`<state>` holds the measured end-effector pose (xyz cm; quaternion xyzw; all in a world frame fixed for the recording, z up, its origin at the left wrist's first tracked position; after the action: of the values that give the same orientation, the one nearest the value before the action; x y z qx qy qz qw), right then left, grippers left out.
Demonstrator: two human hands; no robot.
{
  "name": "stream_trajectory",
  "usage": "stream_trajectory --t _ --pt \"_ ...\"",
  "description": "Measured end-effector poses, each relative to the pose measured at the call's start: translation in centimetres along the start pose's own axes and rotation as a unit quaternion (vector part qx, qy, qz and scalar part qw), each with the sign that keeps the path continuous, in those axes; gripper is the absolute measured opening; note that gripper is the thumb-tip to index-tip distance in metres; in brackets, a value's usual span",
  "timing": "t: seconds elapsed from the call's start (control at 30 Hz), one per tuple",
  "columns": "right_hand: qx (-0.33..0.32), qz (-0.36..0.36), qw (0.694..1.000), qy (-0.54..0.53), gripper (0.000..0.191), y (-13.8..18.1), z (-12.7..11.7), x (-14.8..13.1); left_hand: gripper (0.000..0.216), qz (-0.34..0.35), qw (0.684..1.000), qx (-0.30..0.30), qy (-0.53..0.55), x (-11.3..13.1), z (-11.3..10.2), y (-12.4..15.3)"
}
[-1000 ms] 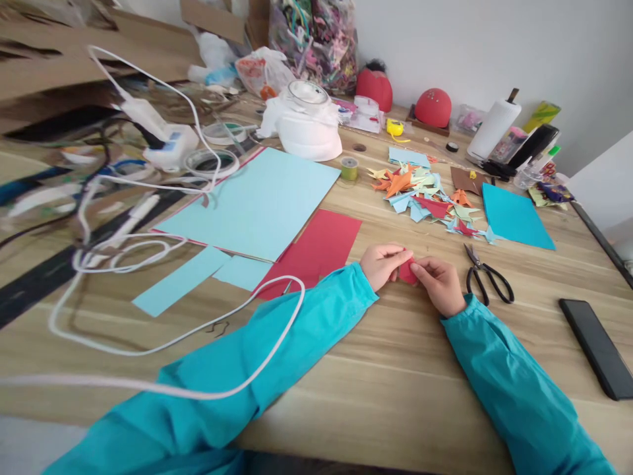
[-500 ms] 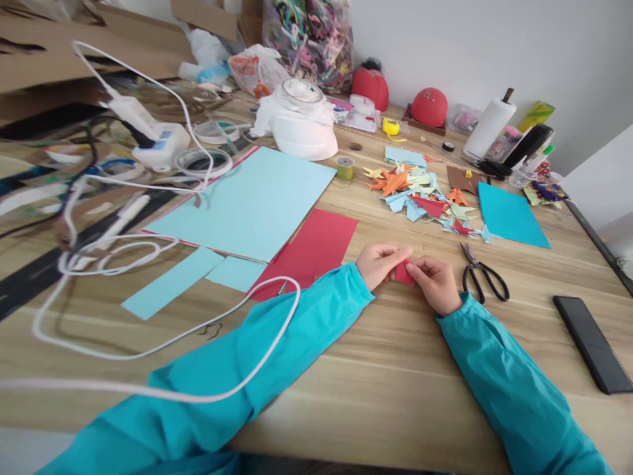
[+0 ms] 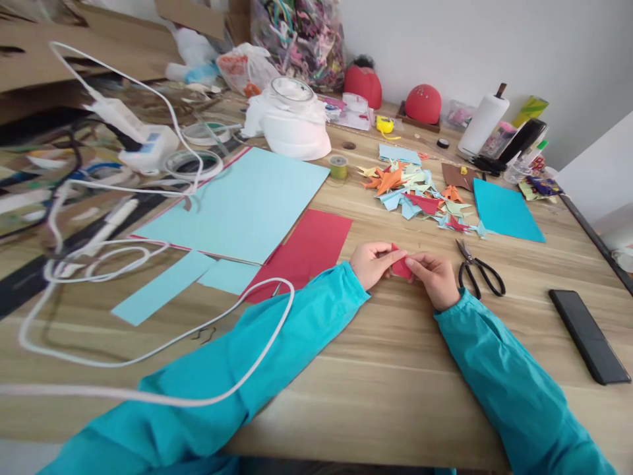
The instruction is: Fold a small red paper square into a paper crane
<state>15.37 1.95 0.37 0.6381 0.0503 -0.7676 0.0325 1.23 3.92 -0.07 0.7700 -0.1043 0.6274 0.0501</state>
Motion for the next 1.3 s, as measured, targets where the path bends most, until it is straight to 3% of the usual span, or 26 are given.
stream_trajectory --t 0.8,0.97,1.1,1.3 --pt "-0.033 -0.013 0.999 0.011 0.028 -0.01 0.26 -0.17 0.025 0.010 1.000 -0.005 0.013 0.19 0.01 0.16" --pt "-0.022 -0.021 0.999 0.017 0.027 0.04 0.22 -0.17 0.031 -0.031 0.996 -0.028 0.076 0.36 -0.01 0.27" --pt "-0.018 -0.026 0.999 0.022 0.029 0.16 0.37 -0.29 0.037 -0.062 0.992 -0.014 0.108 0.26 -0.04 0.32" --pt "-0.024 -0.038 0.999 0.030 0.028 0.24 0.39 -0.27 0.026 -0.001 0.999 -0.003 0.042 0.20 -0.09 0.10"
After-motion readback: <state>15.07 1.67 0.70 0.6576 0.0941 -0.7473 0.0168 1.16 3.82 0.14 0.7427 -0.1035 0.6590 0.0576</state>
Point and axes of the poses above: each hand's wrist, its own y-axis away from the middle knuckle, its own z-axis out of the palm, x = y × z, the point moved 3 cm from there along -y, towards the middle knuckle, and after that the axes turned 14 degrees about -y, right-handed, at the moved point
